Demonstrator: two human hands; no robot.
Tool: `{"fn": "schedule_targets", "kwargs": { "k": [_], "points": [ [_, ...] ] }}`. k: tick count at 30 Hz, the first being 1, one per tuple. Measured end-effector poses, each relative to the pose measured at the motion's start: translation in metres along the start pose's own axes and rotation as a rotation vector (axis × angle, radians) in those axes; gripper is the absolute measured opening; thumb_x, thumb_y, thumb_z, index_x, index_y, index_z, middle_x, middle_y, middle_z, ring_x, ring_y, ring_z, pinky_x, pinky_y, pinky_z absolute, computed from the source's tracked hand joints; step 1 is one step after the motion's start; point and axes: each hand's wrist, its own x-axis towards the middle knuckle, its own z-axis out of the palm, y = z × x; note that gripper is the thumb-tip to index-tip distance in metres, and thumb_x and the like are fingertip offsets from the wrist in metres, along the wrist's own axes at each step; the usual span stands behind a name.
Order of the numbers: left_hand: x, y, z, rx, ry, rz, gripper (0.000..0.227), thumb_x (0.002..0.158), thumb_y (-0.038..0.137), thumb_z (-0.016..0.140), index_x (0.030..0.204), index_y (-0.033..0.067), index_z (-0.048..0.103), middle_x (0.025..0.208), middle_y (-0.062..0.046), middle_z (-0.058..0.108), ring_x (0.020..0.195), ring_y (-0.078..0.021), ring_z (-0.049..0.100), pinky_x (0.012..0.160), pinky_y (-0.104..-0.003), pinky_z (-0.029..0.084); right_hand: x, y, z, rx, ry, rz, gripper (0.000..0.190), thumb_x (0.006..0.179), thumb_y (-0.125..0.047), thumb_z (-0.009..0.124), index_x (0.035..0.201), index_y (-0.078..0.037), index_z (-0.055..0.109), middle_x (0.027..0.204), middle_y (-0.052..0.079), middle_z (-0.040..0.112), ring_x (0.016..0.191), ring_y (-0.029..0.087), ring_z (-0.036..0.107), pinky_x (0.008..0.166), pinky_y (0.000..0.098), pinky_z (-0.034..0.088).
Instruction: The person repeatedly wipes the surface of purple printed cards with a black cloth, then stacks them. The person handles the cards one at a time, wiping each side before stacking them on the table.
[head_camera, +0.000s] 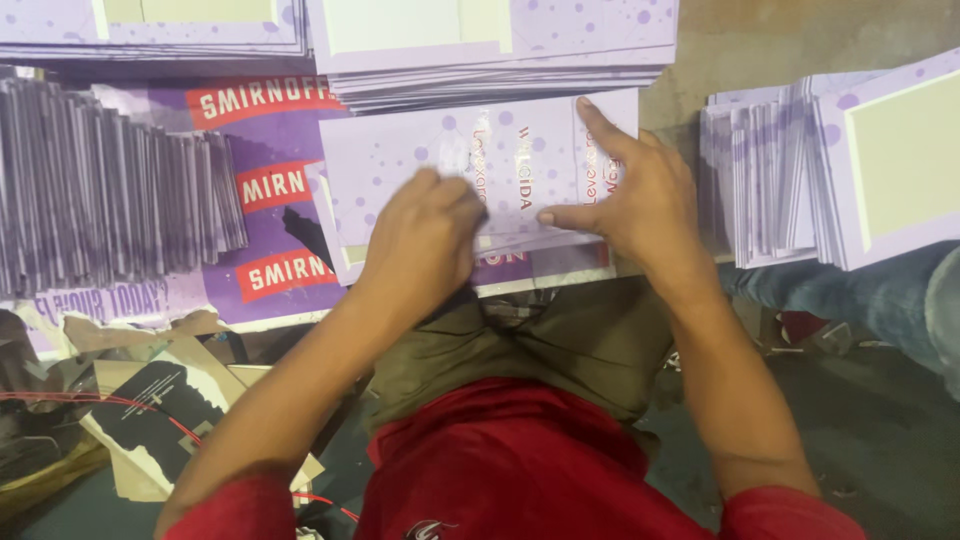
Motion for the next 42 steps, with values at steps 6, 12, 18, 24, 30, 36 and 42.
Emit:
{"fn": "schedule_targets", "kwargs": {
  "k": [6, 12, 18, 24, 30, 36, 42],
  "points": [
    [0.038, -0.026, 0.030, 0.132, 0.131, 0.005, 0.009, 0.077, -0.004, 0.067, 0.084, 0.0009, 0.071, 0.090, -0.010, 0.061, 0.090, -0.0316, 0.057, 0.079, -0.041, 0.049, -0.002, 0.000, -0.002, -0.024, 0.010, -0.040, 0.114, 0.050, -0.043, 0.103, 0.151, -0.022, 0.056, 0.106, 0.020, 0.067, 0.099, 0.036, 0.064, 0.088, 0.0454, 0.051],
    [0.006, 0.003, 0.000, -0.013, 0.046, -0.052, 0.015, 0.077, -0.005, 0.067, 0.090, 0.0007, 0.072, 0.092, -0.010, 0.065, 0.086, -0.0321, 0.056, 0.076, -0.042, 0.050, 0.002, -0.005, -0.003, -0.026, -0.025, 0.020, 0.114, 0.043, -0.042, 0.103, 0.147, -0.026, 0.059, 0.109, 0.019, 0.068, 0.101, 0.035, 0.065, 0.090, 0.0444, 0.050],
    [-0.001, 0.004, -0.003, -0.039, 0.021, -0.031, 0.014, 0.077, -0.005, 0.069, 0.089, 0.0007, 0.073, 0.090, -0.010, 0.064, 0.087, -0.0320, 0.057, 0.078, -0.042, 0.050, 0.001, -0.005, -0.007, 0.023, -0.016, -0.058, 0.111, 0.046, -0.041, 0.103, 0.147, -0.023, 0.059, 0.111, 0.018, 0.069, 0.103, 0.034, 0.066, 0.091, 0.0435, 0.051],
    [0.034, -0.021, 0.023, 0.118, 0.126, -0.004, 0.012, 0.074, -0.005, 0.070, 0.084, 0.0007, 0.073, 0.088, -0.011, 0.064, 0.088, -0.0323, 0.058, 0.078, -0.043, 0.050, -0.003, -0.004, -0.005, 0.013, -0.014, 0.024, 0.111, 0.048, -0.038, 0.103, 0.148, -0.021, 0.058, 0.104, 0.018, 0.068, 0.098, 0.034, 0.065, 0.090, 0.0435, 0.051],
    [-0.002, 0.005, 0.004, -0.009, 0.067, -0.046, 0.016, 0.077, -0.006, 0.068, 0.091, 0.0006, 0.073, 0.096, -0.009, 0.067, 0.090, -0.0300, 0.059, 0.080, -0.041, 0.050, 0.000, -0.002, 0.000, 0.061, 0.041, -0.009, 0.110, 0.048, -0.038, 0.102, 0.147, -0.021, 0.059, 0.105, 0.016, 0.069, 0.098, 0.031, 0.066, 0.089, 0.0424, 0.052],
    [0.005, 0.004, 0.004, 0.038, 0.048, -0.032, 0.014, 0.074, -0.006, 0.069, 0.086, 0.0013, 0.071, 0.093, -0.010, 0.066, 0.089, -0.0312, 0.059, 0.079, -0.043, 0.050, 0.003, 0.000, -0.003, -0.005, -0.028, 0.015, 0.114, 0.046, -0.042, 0.103, 0.149, -0.022, 0.058, 0.099, 0.018, 0.067, 0.093, 0.033, 0.065, 0.084, 0.0444, 0.052],
    [0.031, -0.021, 0.025, 0.122, 0.199, 0.017, 0.010, 0.077, -0.005, 0.070, 0.084, 0.0017, 0.070, 0.090, -0.010, 0.063, 0.089, -0.0321, 0.057, 0.077, -0.043, 0.048, 0.001, 0.002, 0.001, -0.002, -0.001, -0.013, 0.114, 0.047, -0.041, 0.104, 0.149, -0.019, 0.058, 0.100, 0.018, 0.068, 0.094, 0.033, 0.065, 0.086, 0.0440, 0.052]
  ]
}}
